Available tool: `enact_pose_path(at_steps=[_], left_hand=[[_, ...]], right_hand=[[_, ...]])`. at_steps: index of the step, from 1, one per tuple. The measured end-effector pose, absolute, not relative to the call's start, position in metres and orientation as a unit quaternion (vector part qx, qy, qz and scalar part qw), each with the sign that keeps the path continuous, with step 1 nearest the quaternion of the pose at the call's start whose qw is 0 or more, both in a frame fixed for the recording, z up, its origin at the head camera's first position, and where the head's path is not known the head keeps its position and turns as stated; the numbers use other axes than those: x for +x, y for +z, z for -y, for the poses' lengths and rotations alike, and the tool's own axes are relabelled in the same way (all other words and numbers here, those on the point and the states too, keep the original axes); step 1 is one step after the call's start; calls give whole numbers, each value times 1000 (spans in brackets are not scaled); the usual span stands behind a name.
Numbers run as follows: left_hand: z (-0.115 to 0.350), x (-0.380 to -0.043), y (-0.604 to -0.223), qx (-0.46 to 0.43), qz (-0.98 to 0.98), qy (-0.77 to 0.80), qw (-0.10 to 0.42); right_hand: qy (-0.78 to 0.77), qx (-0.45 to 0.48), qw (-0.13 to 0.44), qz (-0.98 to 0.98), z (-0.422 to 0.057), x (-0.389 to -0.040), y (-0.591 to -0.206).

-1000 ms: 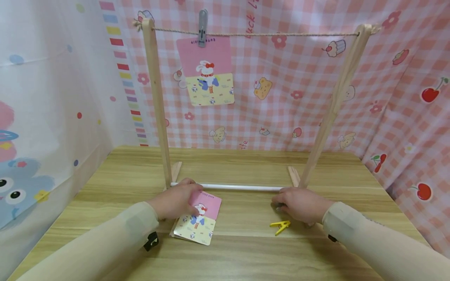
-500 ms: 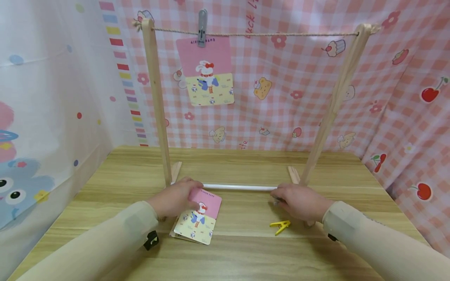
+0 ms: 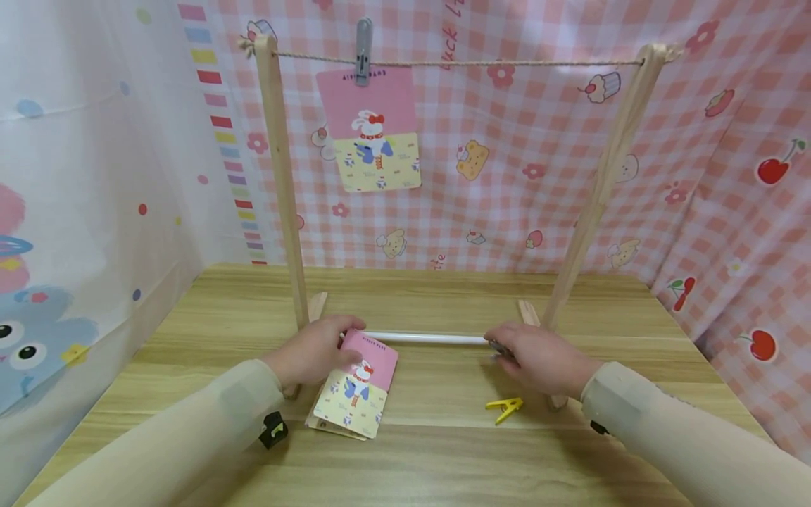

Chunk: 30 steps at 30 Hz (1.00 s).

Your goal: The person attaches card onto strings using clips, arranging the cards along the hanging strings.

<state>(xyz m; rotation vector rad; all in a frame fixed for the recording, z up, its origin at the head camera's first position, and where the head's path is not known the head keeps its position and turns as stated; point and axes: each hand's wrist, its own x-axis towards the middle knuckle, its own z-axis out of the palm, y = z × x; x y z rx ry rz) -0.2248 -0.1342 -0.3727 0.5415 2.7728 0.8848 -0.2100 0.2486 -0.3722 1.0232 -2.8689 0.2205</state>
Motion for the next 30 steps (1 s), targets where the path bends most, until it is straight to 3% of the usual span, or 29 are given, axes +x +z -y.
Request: enact_pose_path(at_steps=[9,30], left_hand=[[133,-228,-368,163,-919,344,102],[119,-230,-345,164,-915,363,59]], right_hand=[[83,335,74,936,-249,-210,-371],[162,305,104,933,-248,-209,-354]])
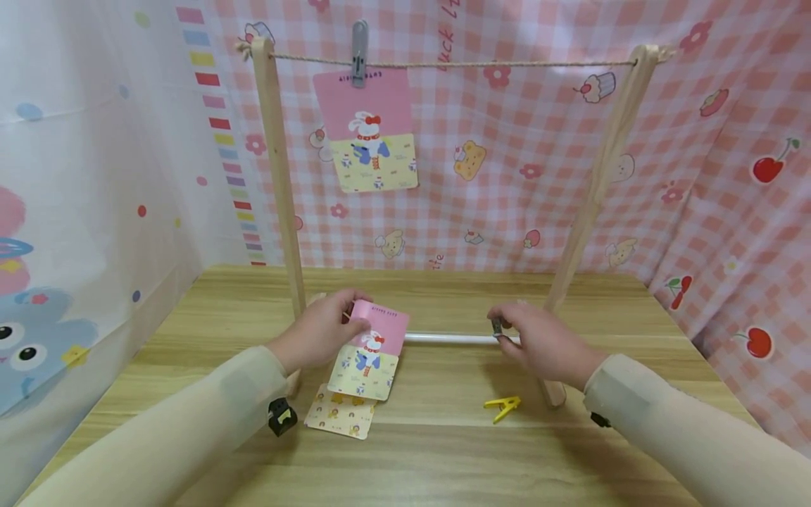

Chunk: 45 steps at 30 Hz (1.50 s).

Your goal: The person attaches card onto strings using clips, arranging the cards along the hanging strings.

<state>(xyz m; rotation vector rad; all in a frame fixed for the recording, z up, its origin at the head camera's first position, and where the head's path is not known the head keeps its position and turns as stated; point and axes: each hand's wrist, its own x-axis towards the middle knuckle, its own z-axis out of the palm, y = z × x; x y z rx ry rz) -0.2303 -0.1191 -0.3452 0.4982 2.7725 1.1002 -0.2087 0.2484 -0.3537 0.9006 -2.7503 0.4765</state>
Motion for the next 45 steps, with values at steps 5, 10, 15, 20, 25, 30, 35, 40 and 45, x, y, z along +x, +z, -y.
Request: enact_pose_path(at_steps=[5,10,15,20,25,30,35,40,45], left_hand=[[115,-231,-339,170,-916,361,33],[112,-234,-333,177,-906,384,23],[111,-236,-329,183,-899,397,8],[109,-237,-324,192,-899,392,-9],[105,-237,-318,189,-898,397,-3],[102,-238,-313,184,-896,404,2],[99,-239,-309,182,-896,406,-3],[97,-240,-305,192,-888,418,-14],[94,-240,-299,199,-884,422,-26]], right_hand=[[179,309,124,926,-249,-210,-349],[193,306,142,921,-249,-211,-344],[202,294,136,924,-246,-210,-335],[227,282,138,922,-243,-210,-325],[236,288,160,914,-243,-209,-317],[229,290,180,912,-243,-210,-312],[236,295,196,905,-243,-211,-309],[242,308,221,893,-241,-211,-304],[246,309,234,888,-239,-210,-298]])
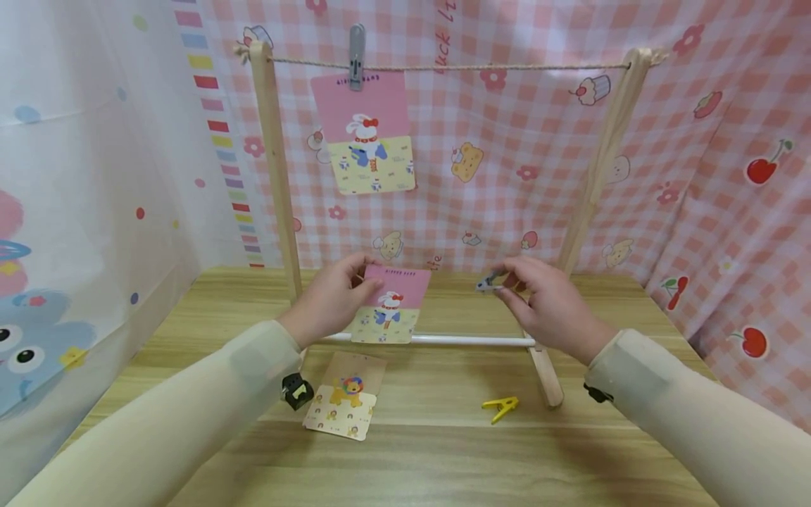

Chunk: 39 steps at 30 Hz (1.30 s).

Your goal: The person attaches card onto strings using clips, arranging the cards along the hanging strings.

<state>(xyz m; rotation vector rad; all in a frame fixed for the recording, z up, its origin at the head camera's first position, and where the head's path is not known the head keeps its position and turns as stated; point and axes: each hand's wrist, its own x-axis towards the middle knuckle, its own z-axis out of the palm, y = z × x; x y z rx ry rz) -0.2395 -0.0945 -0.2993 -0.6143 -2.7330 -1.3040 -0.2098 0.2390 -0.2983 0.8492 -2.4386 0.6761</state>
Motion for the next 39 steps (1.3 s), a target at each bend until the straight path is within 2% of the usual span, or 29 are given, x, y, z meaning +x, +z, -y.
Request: enact_pose_path(at_steps=[39], left_hand=[[66,-245,-248,-246,861,-436,91]], right_hand=[[294,345,335,826,-228,-210,-246]])
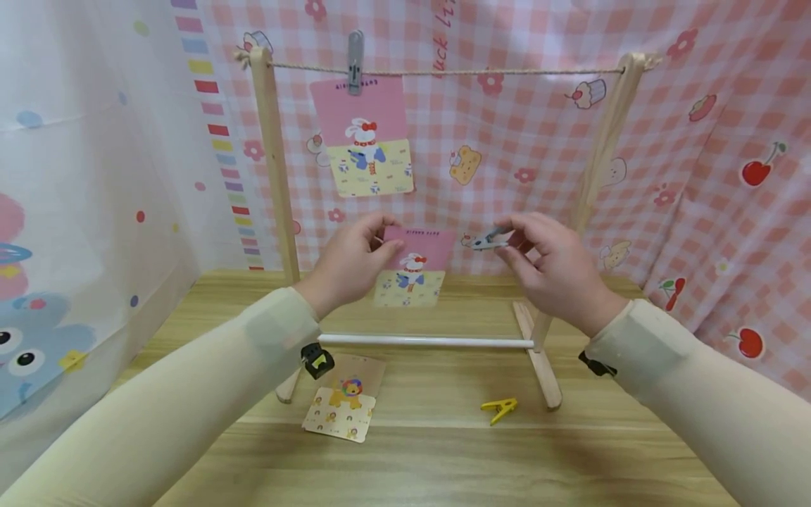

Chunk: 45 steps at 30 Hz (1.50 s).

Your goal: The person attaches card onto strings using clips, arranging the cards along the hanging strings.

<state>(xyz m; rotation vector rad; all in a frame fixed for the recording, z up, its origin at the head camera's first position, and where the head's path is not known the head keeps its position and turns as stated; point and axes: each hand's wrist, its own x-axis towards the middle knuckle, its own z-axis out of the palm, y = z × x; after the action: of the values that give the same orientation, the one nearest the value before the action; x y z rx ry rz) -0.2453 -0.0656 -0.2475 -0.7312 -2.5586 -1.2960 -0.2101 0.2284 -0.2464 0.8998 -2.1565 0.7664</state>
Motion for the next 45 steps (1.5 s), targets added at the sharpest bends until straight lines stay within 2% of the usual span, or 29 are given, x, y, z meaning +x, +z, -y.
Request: enact_pose_path(at_steps=[24,31,45], left_hand=[[51,-249,-208,-261,834,-473,117],[48,-249,-197,-255,842,-455,142],[39,-254,-174,-244,839,-458,166]], right_hand=[[287,343,383,809,-220,-214,-204],[283,340,392,806,-218,-214,-190],[300,294,410,810,-212,-213,-160]])
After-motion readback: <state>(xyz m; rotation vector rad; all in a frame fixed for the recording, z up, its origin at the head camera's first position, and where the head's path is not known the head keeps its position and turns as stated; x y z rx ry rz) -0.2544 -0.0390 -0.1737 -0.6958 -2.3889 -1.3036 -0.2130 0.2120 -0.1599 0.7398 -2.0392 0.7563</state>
